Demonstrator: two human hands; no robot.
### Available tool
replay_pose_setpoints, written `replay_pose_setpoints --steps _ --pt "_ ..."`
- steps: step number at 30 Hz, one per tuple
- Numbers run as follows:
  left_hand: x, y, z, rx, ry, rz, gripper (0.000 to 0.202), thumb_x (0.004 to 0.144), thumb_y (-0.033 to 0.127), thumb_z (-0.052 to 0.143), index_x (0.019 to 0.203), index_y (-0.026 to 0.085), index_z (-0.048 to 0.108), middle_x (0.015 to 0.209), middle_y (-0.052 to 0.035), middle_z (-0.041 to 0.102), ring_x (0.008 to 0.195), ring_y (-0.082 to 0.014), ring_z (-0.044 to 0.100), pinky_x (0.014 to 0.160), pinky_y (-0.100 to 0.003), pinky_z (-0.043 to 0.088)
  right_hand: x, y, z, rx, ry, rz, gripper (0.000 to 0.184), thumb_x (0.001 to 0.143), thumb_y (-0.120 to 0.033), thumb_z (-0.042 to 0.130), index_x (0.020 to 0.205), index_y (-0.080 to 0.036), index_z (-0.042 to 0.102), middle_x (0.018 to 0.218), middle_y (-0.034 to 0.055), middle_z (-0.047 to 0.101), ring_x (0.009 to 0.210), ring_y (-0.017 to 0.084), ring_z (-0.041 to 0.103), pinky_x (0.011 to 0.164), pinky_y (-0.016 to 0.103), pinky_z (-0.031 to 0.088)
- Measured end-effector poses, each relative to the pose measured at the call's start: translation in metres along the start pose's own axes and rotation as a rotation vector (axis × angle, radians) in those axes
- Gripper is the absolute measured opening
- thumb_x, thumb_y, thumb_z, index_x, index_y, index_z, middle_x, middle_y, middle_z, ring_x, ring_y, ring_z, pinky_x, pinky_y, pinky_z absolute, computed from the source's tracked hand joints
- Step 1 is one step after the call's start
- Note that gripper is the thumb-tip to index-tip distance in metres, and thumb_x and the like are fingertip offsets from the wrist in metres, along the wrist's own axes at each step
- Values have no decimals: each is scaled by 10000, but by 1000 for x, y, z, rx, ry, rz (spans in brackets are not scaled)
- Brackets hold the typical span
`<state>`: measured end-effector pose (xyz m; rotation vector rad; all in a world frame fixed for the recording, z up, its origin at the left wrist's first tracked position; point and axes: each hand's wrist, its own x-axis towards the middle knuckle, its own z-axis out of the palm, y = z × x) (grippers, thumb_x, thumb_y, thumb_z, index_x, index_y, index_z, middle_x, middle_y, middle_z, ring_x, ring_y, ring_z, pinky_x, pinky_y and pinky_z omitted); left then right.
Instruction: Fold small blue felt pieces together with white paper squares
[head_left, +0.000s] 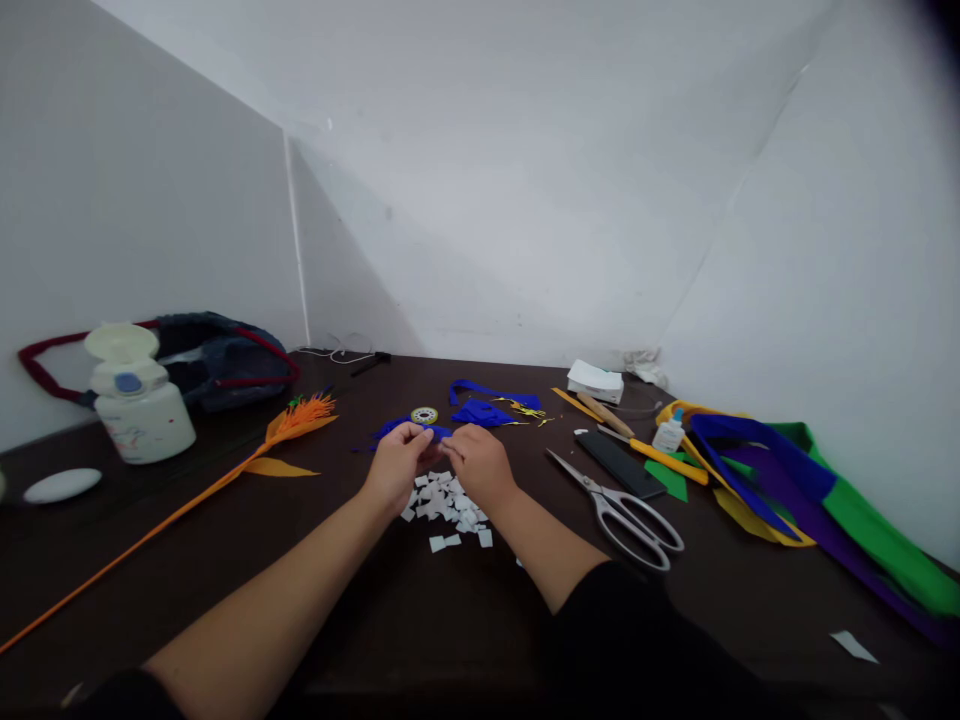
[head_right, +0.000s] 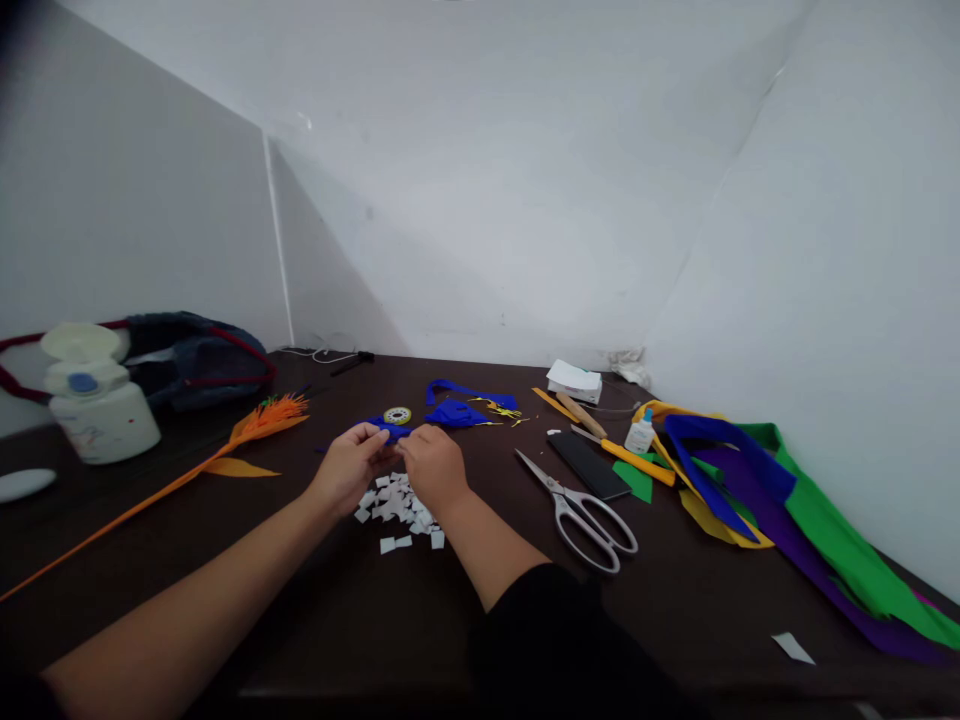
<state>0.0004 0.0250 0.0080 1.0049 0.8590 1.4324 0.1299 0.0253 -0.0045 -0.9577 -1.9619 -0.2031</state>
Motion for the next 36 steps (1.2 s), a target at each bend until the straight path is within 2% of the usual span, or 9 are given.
replay_pose_setpoints --steps 6,11,15,19,22,24,29,33,36 --pt "2 0 -5 -75 -23 -46 236 582 236 652 637 160 436 500 57 519 520 -103 571 598 -266 474 0 0 -1 -75 -58 -75 191 813 -180 413 812 -177 604 794 64 571 803 157 488 738 269 394" --pt "3 -1 -4 -60 -79 -13 228 601 258 640 640 162 437 507 59 505 529 -108 567 611 -286 471 4 -4 -12 5 -83 40 132 795 -207 434 742 -163 547 771 70 572 787 172 506 724 290 398" --pt "2 -2 -2 24 -94 132 201 611 276 628 643 158 469 608 32 543 634 -117 563 683 -292 452 8 -6 -14 370 -39 398 90 752 -251 474 701 -181 497 642 1 555 564 121 522 577 260 422" --pt "0 0 -2 284 -7 400 142 633 282 604 639 156 539 773 -27 564 783 -156 534 757 -295 413 8 -13 -10 901 -35 719 137 714 -295 503 672 -170 465 581 -25 516 453 89 479 470 241 425" --pt "-2 3 -3 488 15 598 100 646 265 590 632 166 598 891 -50 542 894 -178 502 828 -290 370 7 -17 -8 1184 20 769 168 645 -292 591 656 -158 491 653 -10 530 581 101 518 560 261 462" --pt "-3 5 -3 554 22 642 86 645 260 591 638 178 619 899 -47 531 902 -178 498 843 -287 357 7 -16 -7 1268 84 751 174 622 -284 621 655 -154 511 674 -10 533 638 103 526 641 278 463" --pt "-6 4 0 539 -93 534 114 637 285 603 666 176 620 820 -31 550 819 -164 503 784 -275 373 7 -8 -10 1088 187 681 147 625 -276 616 639 -147 547 605 -16 530 599 101 501 659 273 437" --pt "-6 1 3 260 -180 279 187 670 328 571 751 160 585 715 -1 562 658 -116 500 664 -246 398 8 -3 -16 898 110 605 132 628 -273 604 645 -148 569 605 -8 551 584 105 489 614 250 415" --pt "-4 -2 2 164 -159 201 186 627 312 617 669 143 554 645 15 551 586 -91 487 628 -239 407 8 -1 -18 795 73 556 129 640 -280 587 642 -152 579 643 4 570 623 118 506 624 251 411"
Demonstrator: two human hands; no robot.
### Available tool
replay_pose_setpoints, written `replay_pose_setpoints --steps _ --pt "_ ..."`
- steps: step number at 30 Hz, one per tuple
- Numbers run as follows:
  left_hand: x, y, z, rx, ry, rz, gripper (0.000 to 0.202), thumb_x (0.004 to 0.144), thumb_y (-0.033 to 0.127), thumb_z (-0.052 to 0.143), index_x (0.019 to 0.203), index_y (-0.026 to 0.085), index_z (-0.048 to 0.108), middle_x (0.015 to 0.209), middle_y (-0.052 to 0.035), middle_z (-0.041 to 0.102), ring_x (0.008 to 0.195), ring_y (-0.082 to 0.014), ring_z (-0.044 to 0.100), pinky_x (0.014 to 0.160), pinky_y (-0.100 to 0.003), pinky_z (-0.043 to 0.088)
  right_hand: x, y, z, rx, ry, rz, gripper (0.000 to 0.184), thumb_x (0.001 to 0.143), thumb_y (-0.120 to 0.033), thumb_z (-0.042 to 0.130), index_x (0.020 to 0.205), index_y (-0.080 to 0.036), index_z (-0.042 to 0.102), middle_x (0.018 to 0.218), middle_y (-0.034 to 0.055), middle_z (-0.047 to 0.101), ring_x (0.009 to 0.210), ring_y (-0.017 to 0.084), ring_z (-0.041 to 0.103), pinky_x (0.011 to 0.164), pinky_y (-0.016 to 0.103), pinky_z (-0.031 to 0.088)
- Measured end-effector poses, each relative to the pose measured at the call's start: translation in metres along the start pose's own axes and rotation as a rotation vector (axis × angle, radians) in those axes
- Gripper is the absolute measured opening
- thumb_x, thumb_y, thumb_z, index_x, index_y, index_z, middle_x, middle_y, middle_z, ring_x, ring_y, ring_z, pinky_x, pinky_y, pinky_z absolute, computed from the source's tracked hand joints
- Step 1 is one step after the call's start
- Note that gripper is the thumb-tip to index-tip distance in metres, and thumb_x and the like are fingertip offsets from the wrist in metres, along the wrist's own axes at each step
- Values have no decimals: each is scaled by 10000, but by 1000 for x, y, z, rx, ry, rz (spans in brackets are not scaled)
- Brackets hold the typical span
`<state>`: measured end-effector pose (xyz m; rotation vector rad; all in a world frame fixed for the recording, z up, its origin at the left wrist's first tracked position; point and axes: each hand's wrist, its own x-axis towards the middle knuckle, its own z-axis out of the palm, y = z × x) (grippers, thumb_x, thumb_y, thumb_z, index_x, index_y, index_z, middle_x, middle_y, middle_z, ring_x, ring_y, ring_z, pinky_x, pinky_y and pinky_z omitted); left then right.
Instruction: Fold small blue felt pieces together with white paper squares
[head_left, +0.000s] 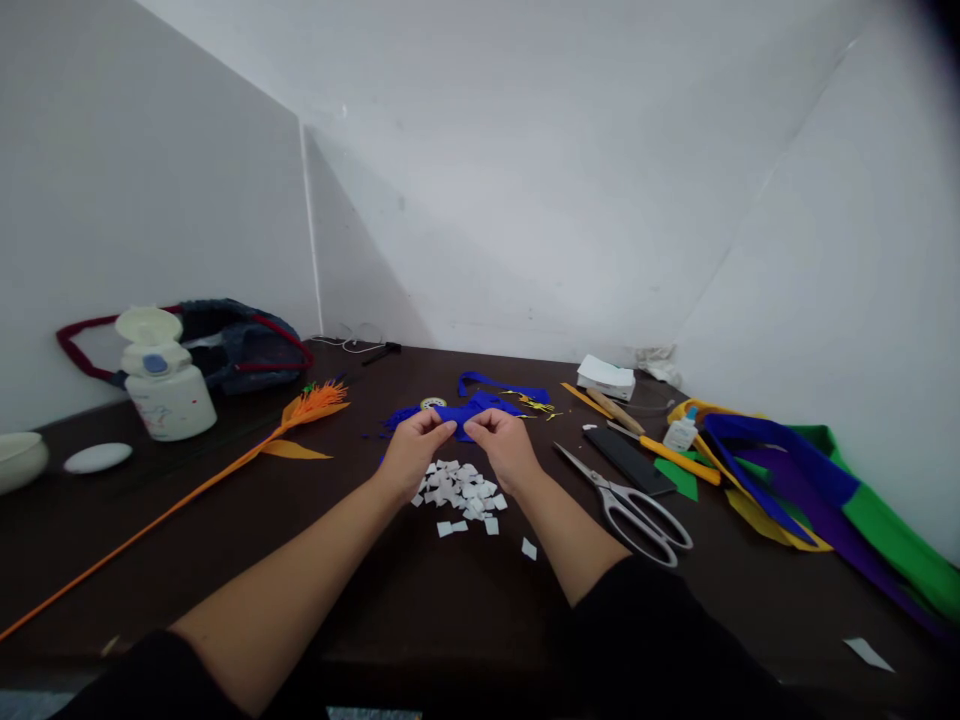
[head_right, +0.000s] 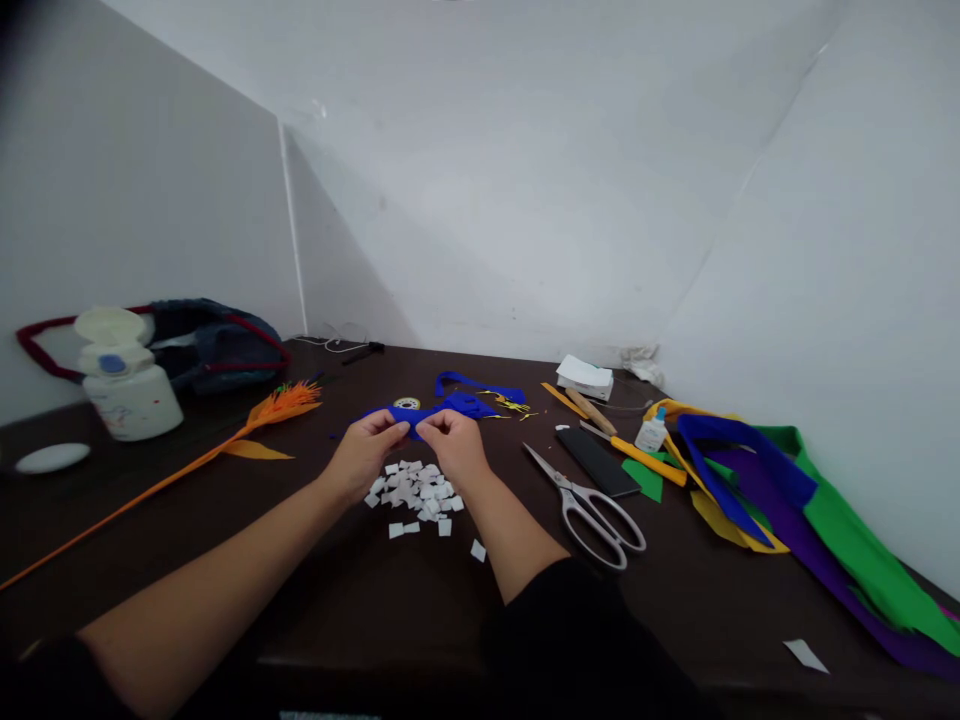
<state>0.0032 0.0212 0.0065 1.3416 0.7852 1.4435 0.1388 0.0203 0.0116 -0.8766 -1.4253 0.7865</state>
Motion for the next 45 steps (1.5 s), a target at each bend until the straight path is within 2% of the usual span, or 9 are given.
replay_pose_setpoints --steps 3,5,8,15,20,22,30,37,45 --pt "2 -2 -1 -44 38 -39 213 589 305 647 591 140 512 599 26 539 578 -92 500 630 -247 425 2 2 -3 -62 60 -100 132 656 -290 571 648 -159 588 770 29 589 751 143 527 698 264 413" --pt "4 -2 -2 -71 55 -61 233 583 307 651 571 142 487 567 35 526 563 -91 506 622 -251 434 4 3 -5 -72 84 -134 145 674 -302 560 687 -162 597 784 31 592 757 146 532 708 268 419" --pt "5 -4 -3 -80 86 -74 242 584 307 649 570 143 472 517 47 507 520 -82 499 597 -247 437 3 0 -7 -130 52 -162 157 701 -299 545 747 -169 619 751 26 607 709 143 544 692 273 429" --pt "5 -1 -1 -99 159 -85 269 574 321 649 549 145 447 502 43 516 518 -95 529 580 -251 445 -3 -8 -2 -442 -34 -414 151 741 -198 513 793 -217 654 803 38 619 802 154 545 776 301 418" --pt "6 0 -4 -27 251 -85 281 550 331 663 557 145 452 508 34 531 540 -113 555 557 -230 427 -1 -10 -9 -460 142 -442 162 762 -220 495 806 -216 651 808 50 617 802 164 547 777 323 421" --pt "7 -1 -5 -18 263 -79 272 557 329 660 567 144 462 511 34 528 539 -109 553 557 -225 423 -1 -10 -11 -453 170 -441 154 760 -228 500 796 -216 649 801 47 617 793 163 550 769 319 425" --pt "2 -1 2 -75 187 -86 280 579 314 655 536 145 436 471 60 486 478 -66 473 570 -227 432 -5 -4 4 -560 -49 -528 121 740 -178 516 739 -206 633 759 34 610 775 156 524 771 310 399" --pt "0 2 2 -87 119 -97 284 575 325 660 545 147 441 485 60 476 487 -76 480 596 -256 449 -2 -1 3 -577 -20 -456 67 687 -165 557 687 -197 616 746 31 553 763 152 496 723 281 403" --pt "3 -2 -2 -150 19 -113 209 566 234 674 649 139 507 601 43 546 573 -80 533 675 -265 458 -2 -5 2 -484 -16 -423 106 682 -149 545 695 -202 636 744 30 561 753 147 513 717 273 416"
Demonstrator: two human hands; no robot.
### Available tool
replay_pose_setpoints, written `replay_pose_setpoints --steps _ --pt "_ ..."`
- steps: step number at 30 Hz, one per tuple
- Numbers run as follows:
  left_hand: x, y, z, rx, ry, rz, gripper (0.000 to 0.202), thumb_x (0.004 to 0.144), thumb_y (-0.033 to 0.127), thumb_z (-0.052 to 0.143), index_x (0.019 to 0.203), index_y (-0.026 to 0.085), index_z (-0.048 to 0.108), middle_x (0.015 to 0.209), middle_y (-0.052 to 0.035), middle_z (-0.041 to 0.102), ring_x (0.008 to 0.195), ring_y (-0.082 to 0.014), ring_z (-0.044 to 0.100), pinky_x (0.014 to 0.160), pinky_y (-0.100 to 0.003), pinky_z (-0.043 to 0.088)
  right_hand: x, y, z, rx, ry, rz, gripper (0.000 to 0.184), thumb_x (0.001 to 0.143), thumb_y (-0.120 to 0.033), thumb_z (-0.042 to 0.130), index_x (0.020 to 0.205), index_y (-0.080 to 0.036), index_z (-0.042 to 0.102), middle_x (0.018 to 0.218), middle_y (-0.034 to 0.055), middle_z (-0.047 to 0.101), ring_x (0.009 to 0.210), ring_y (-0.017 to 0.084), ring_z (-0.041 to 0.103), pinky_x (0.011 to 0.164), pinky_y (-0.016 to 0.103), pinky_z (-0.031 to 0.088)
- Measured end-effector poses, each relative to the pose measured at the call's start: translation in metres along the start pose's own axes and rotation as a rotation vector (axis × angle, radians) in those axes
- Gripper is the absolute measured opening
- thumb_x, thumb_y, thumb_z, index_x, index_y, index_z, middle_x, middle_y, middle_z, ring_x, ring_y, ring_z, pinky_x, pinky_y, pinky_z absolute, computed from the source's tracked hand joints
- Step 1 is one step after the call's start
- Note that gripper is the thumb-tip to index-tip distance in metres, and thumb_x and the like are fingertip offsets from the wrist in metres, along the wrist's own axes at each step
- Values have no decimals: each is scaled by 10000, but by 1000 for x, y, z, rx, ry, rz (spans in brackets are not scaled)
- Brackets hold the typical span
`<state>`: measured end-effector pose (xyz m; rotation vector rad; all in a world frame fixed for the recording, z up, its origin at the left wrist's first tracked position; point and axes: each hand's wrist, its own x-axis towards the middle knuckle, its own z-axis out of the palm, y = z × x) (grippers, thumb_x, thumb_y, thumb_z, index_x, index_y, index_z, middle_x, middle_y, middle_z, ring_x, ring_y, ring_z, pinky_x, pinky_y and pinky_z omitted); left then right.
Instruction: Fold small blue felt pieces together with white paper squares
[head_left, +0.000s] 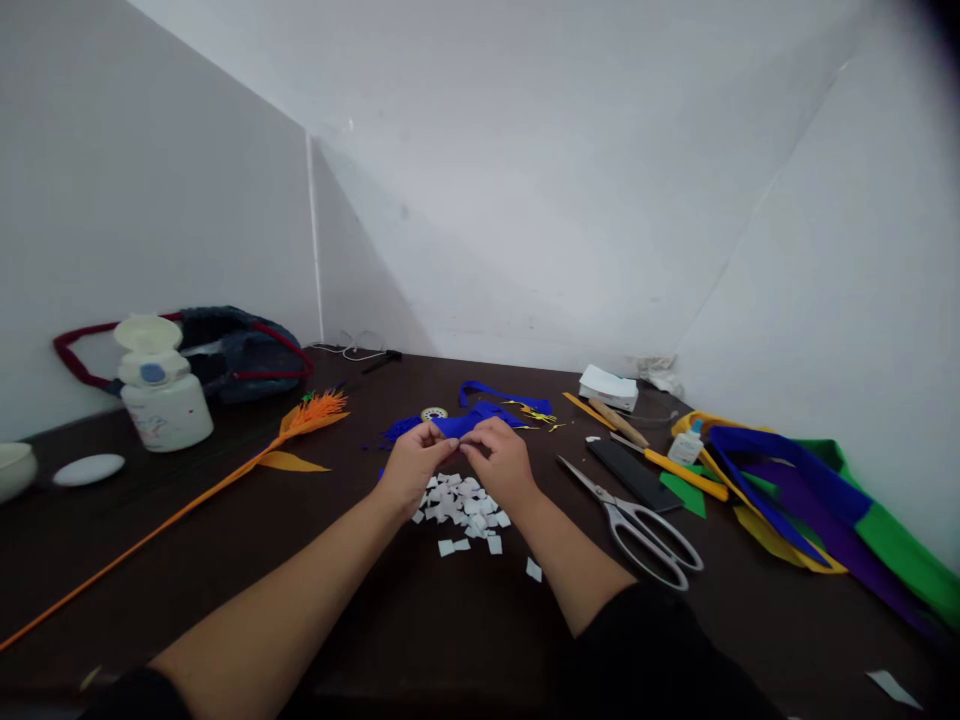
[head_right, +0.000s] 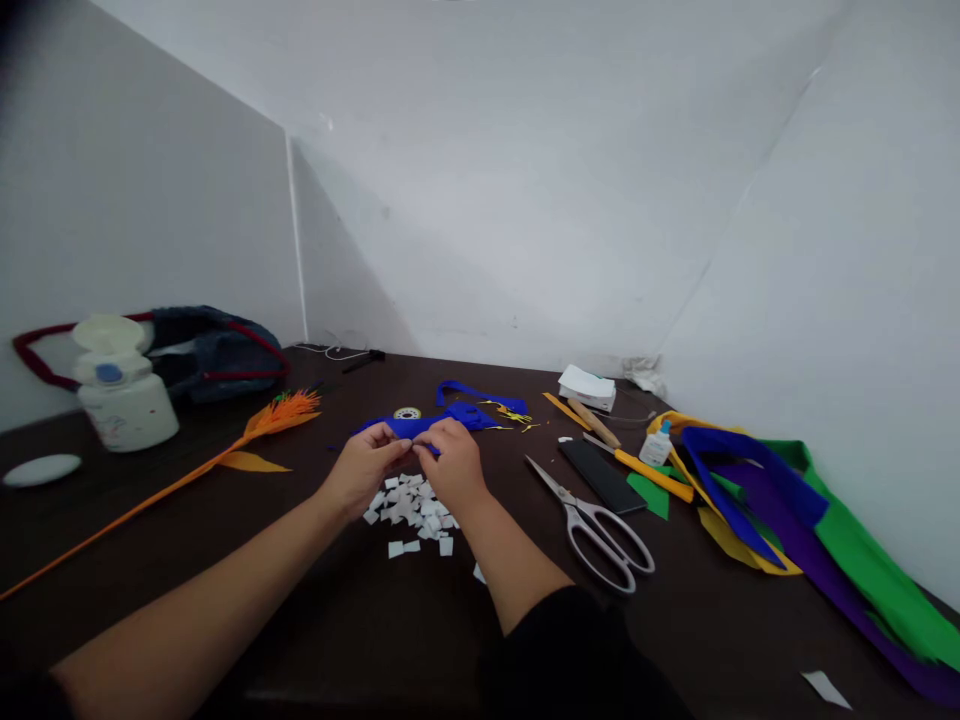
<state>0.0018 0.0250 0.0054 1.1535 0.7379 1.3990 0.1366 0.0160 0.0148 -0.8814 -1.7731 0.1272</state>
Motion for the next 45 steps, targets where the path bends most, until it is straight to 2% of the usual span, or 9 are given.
replay_pose_setpoints --steps 3,6,10,14,19,29,37,42,45 --pt "1 0 0 -48 16 12 208 567 210 676 640 138 494 604 47 548 578 -66 529 675 -242 456 0 -2 -1 114 61 51 121 695 -172 524 726 -200 638 772 33 581 757 146 528 719 273 423" --pt "0 4 1 -102 48 0 212 567 201 678 630 137 486 603 41 557 579 -66 537 659 -231 456 -1 0 1 312 169 268 138 706 -233 509 772 -177 617 742 27 601 689 140 546 655 269 440" --pt "-2 9 3 -156 28 -26 203 577 187 676 650 134 495 591 33 568 568 -72 551 649 -233 456 -5 8 12 503 53 492 170 660 -271 550 755 -154 629 604 6 597 525 121 520 533 253 433" --pt "-4 10 4 -188 -18 -16 179 609 183 658 677 135 500 607 28 580 570 -73 555 647 -240 459 -9 8 21 516 58 447 200 661 -278 559 804 -165 642 672 15 627 579 129 546 588 264 449" --pt "-5 11 6 -201 -32 -29 175 612 174 654 667 137 493 595 32 578 564 -75 551 646 -249 462 -11 1 19 486 89 344 183 688 -280 549 820 -184 632 800 32 631 736 153 576 693 281 455" --pt "-7 8 7 -218 -67 -41 187 617 173 657 697 147 490 599 38 566 565 -72 542 629 -237 448 -7 -10 11 419 170 203 75 657 -202 583 712 -181 628 759 16 564 720 127 534 660 240 437" --pt "-6 7 5 -124 -103 -104 183 647 239 637 722 151 495 616 27 549 570 -76 523 630 -251 436 -7 -6 10 446 142 227 67 664 -230 579 685 -176 615 760 13 553 709 124 525 661 243 426" --pt "-5 11 0 166 -72 114 283 629 232 636 897 184 559 837 -8 589 728 -114 534 714 -257 407 -5 4 6 509 56 310 109 624 -257 606 680 -164 597 717 3 570 675 125 526 654 248 424" --pt "-5 17 -3 409 -65 248 203 650 252 599 835 168 612 861 -35 587 811 -153 519 756 -269 383 -4 6 3 501 -11 379 122 625 -262 591 677 -153 592 668 0 581 618 118 516 629 248 419"
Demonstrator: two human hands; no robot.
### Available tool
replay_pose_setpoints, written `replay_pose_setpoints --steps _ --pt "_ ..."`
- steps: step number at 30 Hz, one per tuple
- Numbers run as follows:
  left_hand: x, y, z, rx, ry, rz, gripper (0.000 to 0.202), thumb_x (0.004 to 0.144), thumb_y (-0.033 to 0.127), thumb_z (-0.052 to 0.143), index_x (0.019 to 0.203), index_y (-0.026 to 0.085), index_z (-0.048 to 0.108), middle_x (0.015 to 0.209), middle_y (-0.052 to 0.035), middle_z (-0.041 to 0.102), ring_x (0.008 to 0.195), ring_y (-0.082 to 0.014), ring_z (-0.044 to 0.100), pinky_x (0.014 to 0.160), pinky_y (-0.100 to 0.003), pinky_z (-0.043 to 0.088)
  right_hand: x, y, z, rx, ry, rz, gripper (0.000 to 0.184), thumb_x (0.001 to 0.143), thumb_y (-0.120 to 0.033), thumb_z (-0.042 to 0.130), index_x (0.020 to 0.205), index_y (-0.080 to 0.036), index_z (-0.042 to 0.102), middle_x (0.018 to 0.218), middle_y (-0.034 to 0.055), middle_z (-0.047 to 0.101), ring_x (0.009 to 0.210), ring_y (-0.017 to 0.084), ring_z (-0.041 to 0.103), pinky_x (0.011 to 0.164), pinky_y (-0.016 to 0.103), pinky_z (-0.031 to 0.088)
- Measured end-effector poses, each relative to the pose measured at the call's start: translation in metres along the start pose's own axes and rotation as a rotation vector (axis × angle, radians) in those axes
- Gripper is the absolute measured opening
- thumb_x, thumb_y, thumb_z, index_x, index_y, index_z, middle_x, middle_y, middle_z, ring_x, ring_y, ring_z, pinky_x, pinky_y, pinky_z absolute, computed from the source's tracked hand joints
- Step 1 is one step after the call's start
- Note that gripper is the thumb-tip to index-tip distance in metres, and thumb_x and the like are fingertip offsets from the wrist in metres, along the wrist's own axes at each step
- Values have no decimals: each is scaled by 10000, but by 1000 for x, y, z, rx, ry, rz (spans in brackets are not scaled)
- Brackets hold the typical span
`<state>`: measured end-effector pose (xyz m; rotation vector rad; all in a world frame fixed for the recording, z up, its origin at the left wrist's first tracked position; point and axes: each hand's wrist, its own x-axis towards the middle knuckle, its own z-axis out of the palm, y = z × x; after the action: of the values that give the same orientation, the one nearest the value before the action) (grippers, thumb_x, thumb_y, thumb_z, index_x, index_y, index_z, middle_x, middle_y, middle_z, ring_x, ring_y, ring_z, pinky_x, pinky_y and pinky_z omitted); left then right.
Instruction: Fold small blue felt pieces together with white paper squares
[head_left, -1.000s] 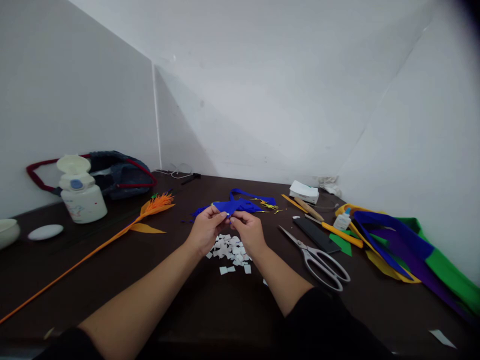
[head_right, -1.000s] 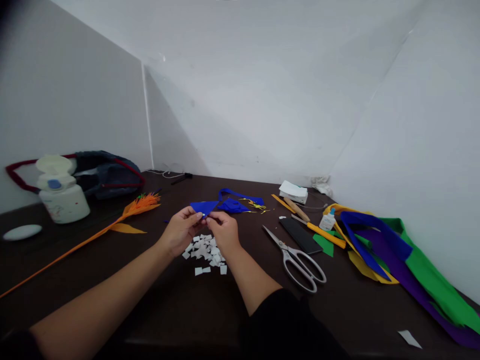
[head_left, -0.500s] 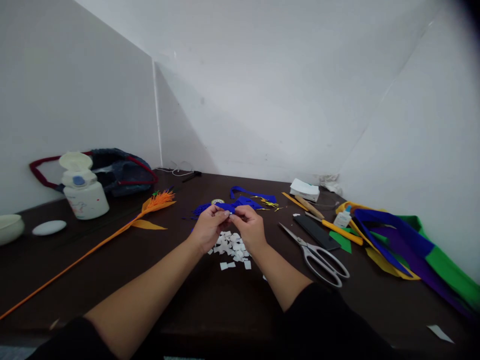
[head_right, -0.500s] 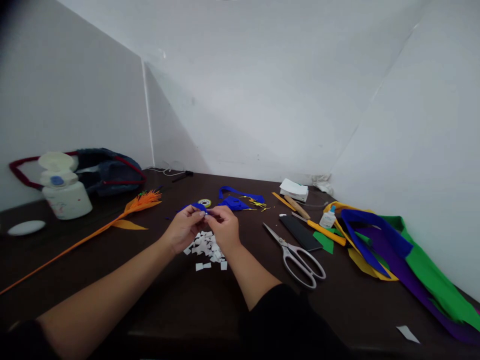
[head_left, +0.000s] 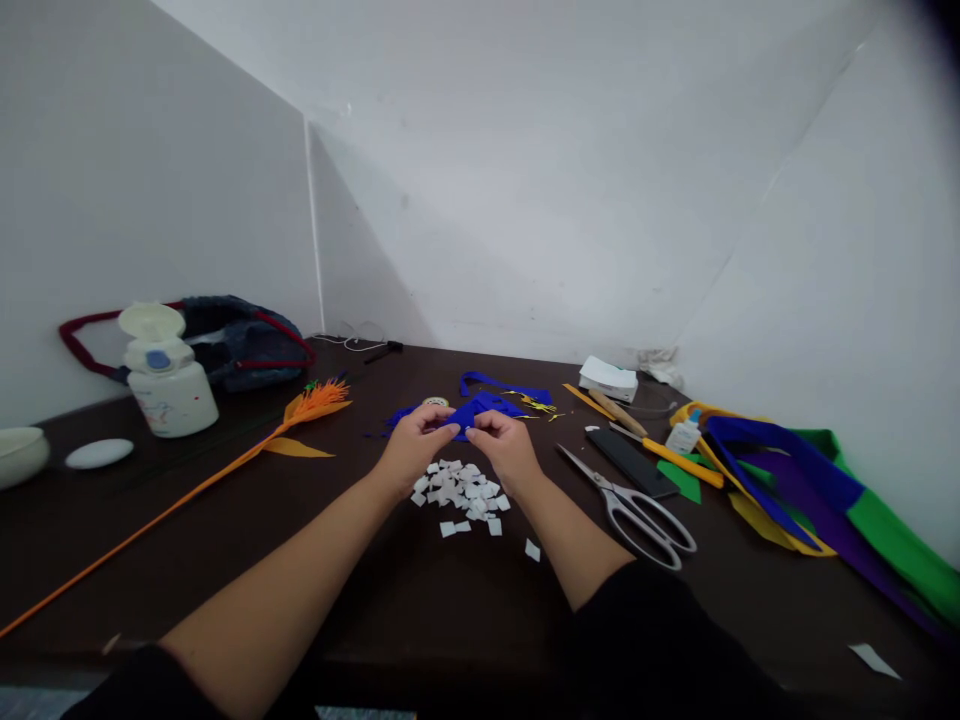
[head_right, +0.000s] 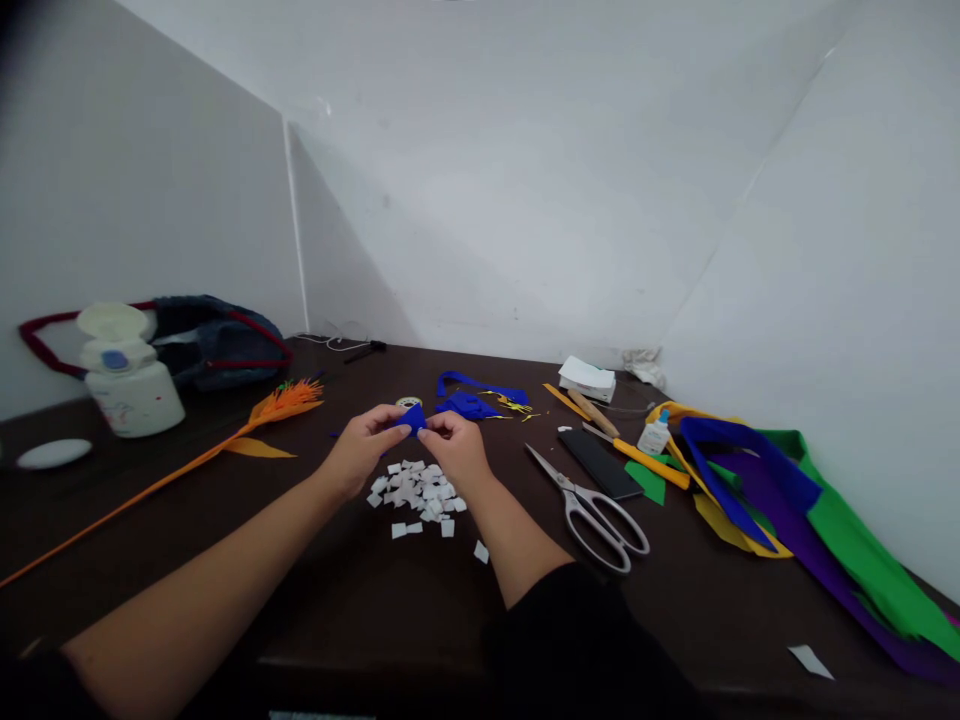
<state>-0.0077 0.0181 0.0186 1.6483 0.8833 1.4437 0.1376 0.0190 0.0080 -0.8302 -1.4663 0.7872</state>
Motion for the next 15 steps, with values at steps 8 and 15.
replay_pose_setpoints --steps 8,15 --pt "0 0 -1 325 33 119 103 659 265 569 624 185 625 686 -16 567 712 -155 496 689 -263 366 3 0 -2 -200 23 31 139 609 -270 567 658 -143 596 616 2 588 553 118 500 565 239 405" --pt "-1 -3 4 388 46 171 118 678 269 549 615 183 600 698 -17 566 721 -153 502 701 -256 362 3 4 0 -234 93 5 153 609 -284 570 665 -147 608 617 6 598 552 121 511 550 232 406"
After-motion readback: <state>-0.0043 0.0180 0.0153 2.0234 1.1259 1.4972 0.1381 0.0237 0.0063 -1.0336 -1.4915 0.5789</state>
